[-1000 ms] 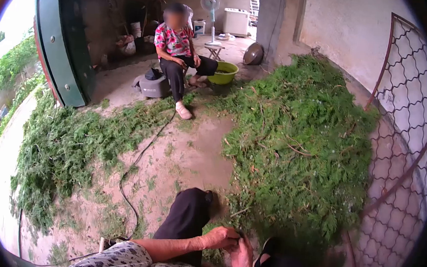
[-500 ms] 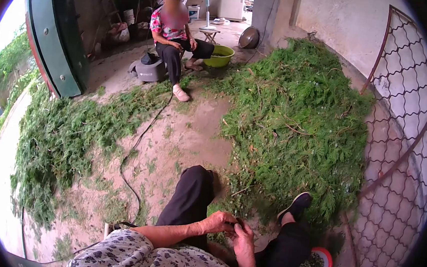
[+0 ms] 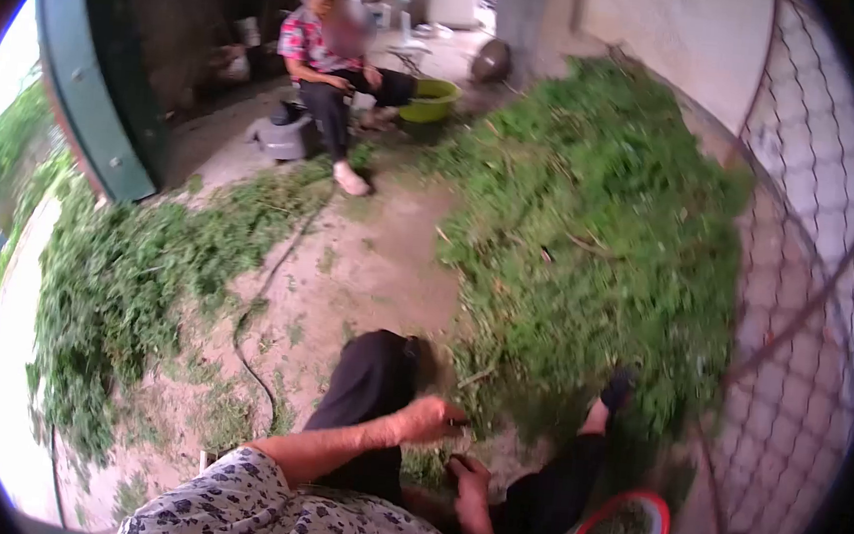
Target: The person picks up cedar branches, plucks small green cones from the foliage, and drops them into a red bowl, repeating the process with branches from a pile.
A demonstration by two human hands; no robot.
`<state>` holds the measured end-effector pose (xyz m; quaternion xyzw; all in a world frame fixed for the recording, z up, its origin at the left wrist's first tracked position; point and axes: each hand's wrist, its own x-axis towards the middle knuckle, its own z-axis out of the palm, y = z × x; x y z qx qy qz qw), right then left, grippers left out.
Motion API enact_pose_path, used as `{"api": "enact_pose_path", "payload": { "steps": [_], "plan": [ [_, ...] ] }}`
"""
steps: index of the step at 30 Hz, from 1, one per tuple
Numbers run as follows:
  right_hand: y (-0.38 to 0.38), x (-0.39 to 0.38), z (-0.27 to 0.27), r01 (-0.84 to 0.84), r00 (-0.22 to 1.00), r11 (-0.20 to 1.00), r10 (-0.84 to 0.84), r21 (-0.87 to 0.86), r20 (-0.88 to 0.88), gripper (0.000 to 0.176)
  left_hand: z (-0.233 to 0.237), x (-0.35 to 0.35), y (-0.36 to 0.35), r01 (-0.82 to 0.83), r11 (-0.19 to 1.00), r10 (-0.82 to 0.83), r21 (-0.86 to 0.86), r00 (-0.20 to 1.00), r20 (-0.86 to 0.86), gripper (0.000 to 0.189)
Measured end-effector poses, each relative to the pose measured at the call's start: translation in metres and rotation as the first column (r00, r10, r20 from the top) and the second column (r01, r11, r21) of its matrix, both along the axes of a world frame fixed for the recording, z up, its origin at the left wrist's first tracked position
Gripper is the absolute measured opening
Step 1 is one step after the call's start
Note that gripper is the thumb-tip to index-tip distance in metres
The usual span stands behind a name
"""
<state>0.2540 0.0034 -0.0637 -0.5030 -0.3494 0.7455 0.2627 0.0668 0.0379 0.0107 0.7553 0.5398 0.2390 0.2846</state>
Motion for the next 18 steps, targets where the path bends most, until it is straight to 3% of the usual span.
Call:
{"api": "enact_pose_path", "payload": {
  "steps": [2,3,5,6,7,8,9,10,11,12,13,14,15,16,17,18],
  "plan": [
    [-0.004,0.005,-0.013,-0.073,0.992,0.997,0.072,0.003,0.106,0.024,0.003,-0.008,0.033,0.040,0.999,-0.041,0.036,0.999,0.013,0.024],
    [-0.005,0.005,-0.029,0.016,0.998,0.997,-0.011,-0.081,0.054,0.024,0.013,-0.012,0.053,0.092,0.995,-0.091,0.025,0.995,-0.039,0.026],
    [-0.006,0.003,-0.057,0.137,0.990,0.971,-0.143,-0.197,-0.019,0.024,0.028,-0.016,0.087,0.053,0.994,-0.047,-0.094,0.997,0.063,0.028],
    [-0.006,0.003,-0.063,0.157,0.984,0.960,-0.172,-0.230,-0.044,0.023,0.014,-0.019,0.110,0.043,0.999,-0.041,-0.022,0.997,0.063,0.027],
    [-0.004,0.002,-0.060,0.184,0.979,0.963,-0.197,-0.200,-0.052,0.019,0.035,-0.021,0.130,0.076,0.985,-0.080,-0.156,0.997,-0.017,0.028],
    [0.001,0.000,-0.056,0.208,0.974,0.963,-0.220,-0.171,-0.056,0.018,0.025,-0.028,0.146,0.081,0.997,-0.081,-0.018,0.997,0.014,0.030],
    [0.007,-0.003,-0.056,0.246,0.968,0.959,-0.250,-0.143,-0.011,0.019,0.011,-0.033,0.160,0.011,0.982,0.050,-0.188,0.948,0.314,0.031],
    [0.014,0.004,-0.059,0.257,0.966,0.957,-0.253,-0.137,0.043,0.022,0.019,-0.038,0.172,0.032,0.999,-0.029,-0.027,0.996,0.083,0.030],
    [0.024,0.012,-0.043,0.272,0.961,0.955,-0.276,-0.116,-0.023,0.024,0.029,-0.035,0.173,-0.067,0.986,0.090,-0.153,0.985,0.149,0.030],
    [0.037,0.021,-0.033,0.328,0.944,0.943,-0.329,-0.055,0.002,0.022,0.006,-0.045,0.182,-0.074,0.991,0.102,-0.112,0.957,0.273,0.033],
    [0.050,0.036,-0.034,0.397,0.915,0.917,-0.398,0.031,0.067,0.016,0.000,-0.046,0.181,-0.108,0.972,0.183,-0.208,0.905,0.383,0.032],
    [0.056,0.050,-0.013,0.509,0.855,0.849,-0.517,0.141,0.030,0.015,-0.016,-0.053,0.183,-0.182,0.908,0.334,-0.377,0.859,0.387,0.031],
    [0.062,0.073,-0.002,0.568,0.807,0.791,-0.590,0.227,0.036,0.009,-0.001,-0.049,0.184,-0.197,0.887,0.285,-0.417,0.945,0.160,0.032],
    [0.063,0.096,0.011,0.618,0.735,0.720,-0.672,0.315,0.092,0.010,-0.008,-0.048,0.184,-0.102,0.949,0.204,-0.299,0.922,0.330,0.032],
    [0.061,0.117,0.027,0.706,0.672,0.612,-0.738,0.355,-0.063,0.014,0.002,-0.035,0.181,-0.028,0.972,0.132,-0.233,0.887,0.443,0.032],
    [0.057,0.148,0.021,0.710,0.598,0.527,-0.802,0.467,-0.004,0.018,0.010,-0.025,0.177,-0.019,0.963,0.140,-0.269,0.889,0.437,0.031]
  ]
}}
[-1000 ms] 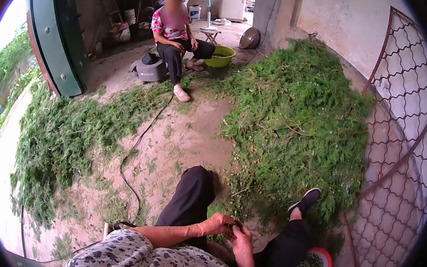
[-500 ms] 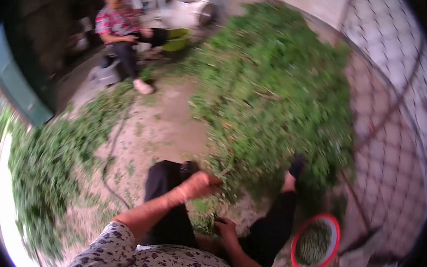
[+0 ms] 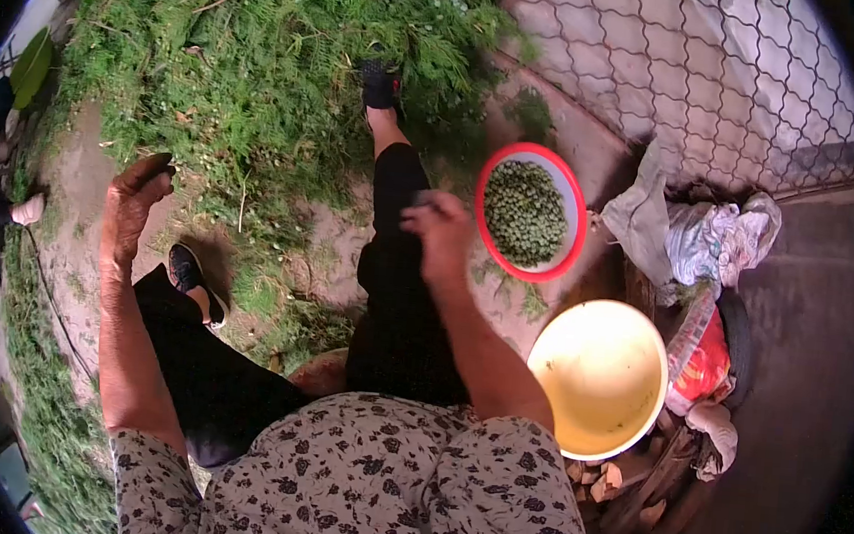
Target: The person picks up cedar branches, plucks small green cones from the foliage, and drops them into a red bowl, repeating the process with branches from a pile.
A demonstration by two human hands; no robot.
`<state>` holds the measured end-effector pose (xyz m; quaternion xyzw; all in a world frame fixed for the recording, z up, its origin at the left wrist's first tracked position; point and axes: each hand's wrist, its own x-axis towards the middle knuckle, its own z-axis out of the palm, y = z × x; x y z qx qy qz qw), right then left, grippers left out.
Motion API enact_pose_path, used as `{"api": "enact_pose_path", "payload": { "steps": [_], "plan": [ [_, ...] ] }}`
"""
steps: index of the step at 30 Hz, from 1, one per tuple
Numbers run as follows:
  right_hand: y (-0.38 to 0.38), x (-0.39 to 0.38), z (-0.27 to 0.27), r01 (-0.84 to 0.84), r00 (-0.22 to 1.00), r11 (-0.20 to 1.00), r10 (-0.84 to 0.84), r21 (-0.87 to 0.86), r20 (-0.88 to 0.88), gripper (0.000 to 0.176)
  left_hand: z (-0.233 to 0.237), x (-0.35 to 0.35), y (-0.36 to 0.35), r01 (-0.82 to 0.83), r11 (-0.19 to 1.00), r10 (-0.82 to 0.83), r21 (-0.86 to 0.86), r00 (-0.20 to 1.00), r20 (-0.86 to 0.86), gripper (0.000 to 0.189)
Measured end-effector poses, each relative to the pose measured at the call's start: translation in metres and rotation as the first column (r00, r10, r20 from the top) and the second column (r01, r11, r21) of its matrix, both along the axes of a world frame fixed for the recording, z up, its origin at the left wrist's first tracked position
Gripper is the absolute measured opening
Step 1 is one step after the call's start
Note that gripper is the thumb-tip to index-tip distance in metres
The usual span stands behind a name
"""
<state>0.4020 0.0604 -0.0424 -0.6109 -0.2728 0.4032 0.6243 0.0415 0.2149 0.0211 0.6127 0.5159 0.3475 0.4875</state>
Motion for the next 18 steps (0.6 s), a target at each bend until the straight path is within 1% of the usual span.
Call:
{"api": "enact_pose_path", "payload": {
  "steps": [1,2,3,4,5,6,7,8,9,10,11,12,13,14,15,17,18],
  "plan": [
    [-0.007,0.027,0.008,0.097,0.994,0.993,-0.093,-0.063,0.059,0.021,0.005,0.005,-0.001,0.003,1.000,-0.003,-0.029,1.000,-0.003,0.031],
    [-0.015,0.060,0.003,0.196,0.969,0.976,-0.178,-0.096,0.173,0.021,-0.006,0.003,0.003,0.026,1.000,-0.027,-0.005,0.997,-0.070,0.031],
    [-0.026,0.098,-0.014,0.298,0.921,0.946,-0.249,-0.128,0.301,0.026,-0.018,0.000,0.008,0.040,0.999,-0.037,0.022,0.989,-0.143,0.031],
    [-0.034,0.138,-0.037,0.416,0.720,0.909,-0.311,-0.028,0.621,0.032,-0.018,0.002,0.008,0.065,0.995,-0.048,0.072,0.974,-0.222,0.031],
    [-0.040,0.149,-0.024,0.459,0.638,0.877,-0.214,-0.141,0.740,0.038,-0.026,0.001,0.010,0.090,0.987,-0.059,0.135,0.974,-0.217,0.032],
    [-0.049,0.171,-0.028,0.470,0.578,0.872,-0.189,-0.135,0.794,0.039,-0.029,0.004,0.008,0.087,0.974,-0.033,0.211,0.969,-0.247,0.033],
    [-0.052,0.179,-0.039,0.474,0.519,0.871,-0.157,-0.130,0.840,0.040,-0.034,0.005,0.006,0.069,0.972,-0.008,0.227,0.965,-0.261,0.034],
    [-0.046,0.156,-0.025,0.417,0.598,0.896,-0.144,-0.152,0.789,0.038,-0.025,0.008,0.002,0.105,0.975,-0.031,0.198,0.938,-0.346,0.035],
    [-0.040,0.132,-0.008,0.362,0.671,0.916,-0.127,-0.173,0.731,0.036,-0.026,0.007,-0.001,0.154,0.955,-0.032,0.252,0.903,-0.429,0.036],
    [-0.034,0.114,-0.015,0.356,0.597,0.930,-0.150,-0.093,0.788,0.029,-0.024,0.008,-0.005,0.169,0.971,-0.072,0.167,0.879,-0.471,0.039],
    [-0.029,0.095,-0.018,0.332,0.612,0.938,-0.133,-0.100,0.780,0.029,-0.041,0.003,-0.005,0.160,0.971,-0.066,0.176,0.891,-0.450,0.041],
    [-0.025,0.072,-0.019,0.227,0.704,0.972,-0.116,-0.067,0.701,0.026,-0.038,0.005,-0.009,0.163,0.982,-0.097,0.096,0.872,-0.481,0.042],
    [-0.021,0.044,-0.018,0.120,0.789,0.993,-0.082,-0.022,0.609,0.024,-0.052,0.002,-0.010,0.179,0.963,-0.059,0.200,0.868,-0.494,0.040],
    [-0.015,0.011,-0.007,0.078,0.867,0.994,-0.028,-0.080,0.498,0.021,-0.054,0.003,-0.014,0.198,0.950,-0.023,0.243,0.816,-0.578,0.037],
    [-0.013,-0.013,-0.011,0.039,0.878,0.997,-0.001,-0.070,0.479,0.021,-0.050,0.006,-0.015,0.222,0.932,0.021,0.285,0.754,-0.657,0.035],
    [-0.012,-0.050,-0.017,-0.225,0.779,0.972,0.219,-0.063,0.588,0.020,-0.036,0.007,-0.026,0.212,0.937,0.063,0.278,0.681,-0.730,0.031],
    [-0.013,-0.064,-0.021,-0.320,0.752,0.943,0.312,-0.092,0.581,0.021,-0.035,0.003,-0.025,0.247,0.925,0.046,0.288,0.681,-0.731,0.028]
  ]
}}
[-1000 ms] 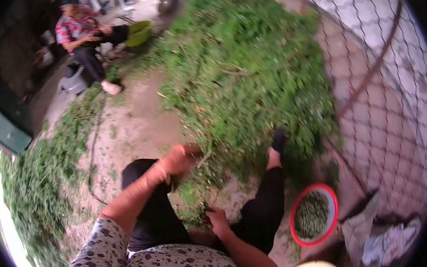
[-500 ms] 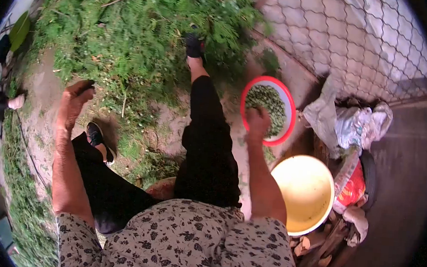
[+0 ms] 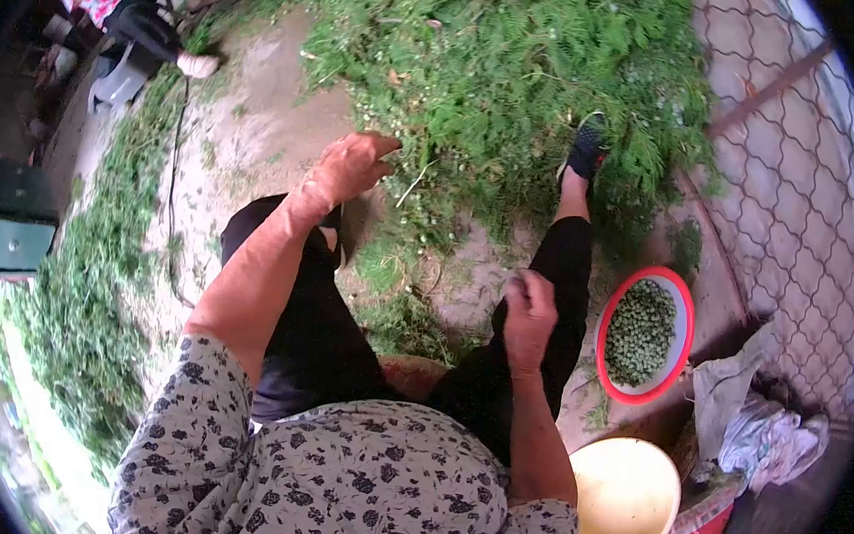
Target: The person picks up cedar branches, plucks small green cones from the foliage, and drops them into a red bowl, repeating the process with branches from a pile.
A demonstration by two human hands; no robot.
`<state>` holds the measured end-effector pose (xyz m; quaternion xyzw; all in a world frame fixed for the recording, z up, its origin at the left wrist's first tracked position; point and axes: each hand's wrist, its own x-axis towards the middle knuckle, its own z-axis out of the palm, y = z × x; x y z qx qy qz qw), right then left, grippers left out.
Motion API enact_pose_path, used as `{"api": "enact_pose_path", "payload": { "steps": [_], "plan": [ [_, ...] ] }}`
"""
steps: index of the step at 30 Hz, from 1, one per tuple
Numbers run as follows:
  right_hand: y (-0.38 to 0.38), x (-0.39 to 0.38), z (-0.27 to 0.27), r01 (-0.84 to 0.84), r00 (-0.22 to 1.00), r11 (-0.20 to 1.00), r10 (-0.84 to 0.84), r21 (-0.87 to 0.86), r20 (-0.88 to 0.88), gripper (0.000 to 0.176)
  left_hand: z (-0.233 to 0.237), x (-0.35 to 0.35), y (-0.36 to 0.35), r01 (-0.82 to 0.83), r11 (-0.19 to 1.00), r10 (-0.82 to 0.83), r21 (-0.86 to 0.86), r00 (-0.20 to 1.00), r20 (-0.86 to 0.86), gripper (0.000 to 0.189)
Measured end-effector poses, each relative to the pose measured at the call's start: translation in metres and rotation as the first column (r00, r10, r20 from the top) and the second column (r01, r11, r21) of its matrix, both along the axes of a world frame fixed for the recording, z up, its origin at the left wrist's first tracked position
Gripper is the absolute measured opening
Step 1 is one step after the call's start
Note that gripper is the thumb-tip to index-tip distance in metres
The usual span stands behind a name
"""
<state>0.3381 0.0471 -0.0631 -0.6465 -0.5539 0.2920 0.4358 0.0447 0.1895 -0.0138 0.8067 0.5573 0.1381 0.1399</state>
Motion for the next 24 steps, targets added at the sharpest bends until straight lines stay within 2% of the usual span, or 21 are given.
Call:
{"api": "enact_pose_path", "payload": {
  "steps": [2,3,5,7,9,10,11,13,15,16,17,19,20,21,23,24],
  "plan": [
    [-0.006,-0.023,0.000,-0.146,0.989,0.987,0.146,-0.073,-0.008,0.021,0.002,-0.009,0.005,-0.028,0.999,0.028,-0.027,0.999,-0.017,0.028],
    [-0.009,-0.028,-0.002,-0.160,0.987,0.983,0.160,-0.095,-0.004,0.021,0.006,-0.012,0.004,-0.039,0.998,0.038,-0.051,0.999,-0.037,0.027],
    [-0.007,-0.037,-0.012,-0.316,0.940,0.915,0.338,-0.249,0.051,0.020,0.023,-0.018,0.007,-0.092,0.993,0.087,-0.079,0.994,-0.059,0.027],
    [0.001,-0.044,-0.027,-0.343,0.921,0.892,0.381,-0.294,0.083,0.020,0.032,-0.025,0.015,-0.135,0.986,0.127,-0.096,0.989,-0.081,0.027],
    [0.014,-0.047,-0.049,-0.394,0.878,0.863,0.455,-0.317,0.150,0.022,0.035,-0.029,0.024,-0.090,0.996,0.091,0.020,0.995,-0.046,0.031],
    [0.028,-0.049,-0.059,-0.410,0.854,0.846,0.487,-0.340,0.182,0.023,0.038,-0.029,0.029,-0.092,0.996,0.093,0.006,0.995,-0.042,0.031],
    [0.043,-0.050,-0.068,-0.424,0.830,0.827,0.518,-0.369,0.208,0.023,0.043,-0.026,0.032,-0.086,0.996,0.086,0.000,0.991,-0.099,0.032],
    [0.072,-0.049,-0.097,-0.406,0.773,0.881,0.474,-0.245,0.422,0.022,0.046,-0.025,0.036,-0.072,0.997,0.065,-0.039,0.986,-0.151,0.033],
    [0.103,-0.046,-0.113,-0.427,0.745,0.879,0.475,-0.212,0.467,0.019,0.038,-0.024,0.038,-0.015,1.000,0.018,0.019,0.992,-0.122,0.035],
    [0.110,-0.045,-0.120,-0.427,0.742,0.873,0.488,-0.238,0.460,0.019,0.030,-0.028,0.039,-0.009,1.000,0.008,-0.014,1.000,-0.025,0.036],
    [0.116,-0.044,-0.128,-0.394,0.751,0.874,0.484,-0.284,0.449,0.017,0.024,-0.028,0.039,-0.011,0.999,0.010,-0.037,1.000,-0.022,0.036],
    [0.121,-0.044,-0.150,-0.368,0.757,0.860,0.497,-0.353,0.424,0.017,0.012,-0.031,0.037,0.017,0.999,-0.020,-0.039,0.997,-0.077,0.018],
    [0.117,-0.045,-0.166,-0.318,0.769,0.795,0.535,-0.517,0.350,0.016,0.009,-0.034,0.035,0.063,0.996,-0.056,0.066,0.993,-0.108,0.017],
    [0.115,-0.044,-0.187,-0.270,0.782,0.702,0.559,-0.659,0.275,0.016,0.014,-0.036,0.035,0.053,0.998,-0.048,0.042,0.993,-0.111,0.017],
    [0.093,-0.035,-0.263,-0.333,0.789,0.596,0.600,-0.731,0.131,0.018,0.033,-0.039,0.038,0.124,0.990,-0.119,-0.070,0.990,0.078,0.017],
    [0.090,-0.038,-0.271,-0.338,0.786,0.580,0.608,-0.742,0.117,0.018,0.025,-0.042,0.041,0.118,0.989,-0.111,-0.090,0.991,0.078,0.017]
  ]
}}
